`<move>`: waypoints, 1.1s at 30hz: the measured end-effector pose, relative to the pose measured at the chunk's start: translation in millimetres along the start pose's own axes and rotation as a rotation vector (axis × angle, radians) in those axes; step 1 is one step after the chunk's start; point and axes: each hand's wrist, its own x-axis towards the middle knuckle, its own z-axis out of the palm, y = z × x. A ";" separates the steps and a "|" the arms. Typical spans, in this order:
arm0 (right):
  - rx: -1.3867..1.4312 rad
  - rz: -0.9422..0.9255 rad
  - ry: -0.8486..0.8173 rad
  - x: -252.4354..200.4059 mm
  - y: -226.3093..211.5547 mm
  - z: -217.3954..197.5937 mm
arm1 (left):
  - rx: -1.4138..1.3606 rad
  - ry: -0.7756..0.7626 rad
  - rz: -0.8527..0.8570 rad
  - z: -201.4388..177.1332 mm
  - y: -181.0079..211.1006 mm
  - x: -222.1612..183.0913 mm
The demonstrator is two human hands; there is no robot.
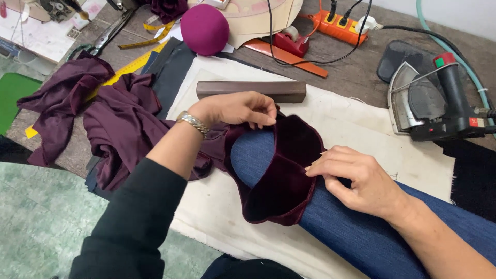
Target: Pressing and flattening seams on a garment using an iron and a wooden clapper on a sleeve board.
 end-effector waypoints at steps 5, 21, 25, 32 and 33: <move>-0.001 0.011 -0.005 -1.2 2.9 1.3 | 0.059 0.064 -0.010 1.9 -7.7 -15.0; 0.009 0.029 0.021 -0.3 -1.1 1.0 | 0.462 0.683 -0.038 90.8 10.4 -59.6; 0.006 0.032 0.019 -0.3 -1.4 0.6 | 0.496 0.675 -0.095 110.6 32.7 -62.0; 0.039 0.049 0.019 0.3 -4.1 -2.3 | 0.370 0.677 -0.239 118.3 54.9 -57.6; 0.043 0.053 0.020 0.2 -3.7 -2.8 | 0.327 0.689 -0.258 118.7 56.6 -56.6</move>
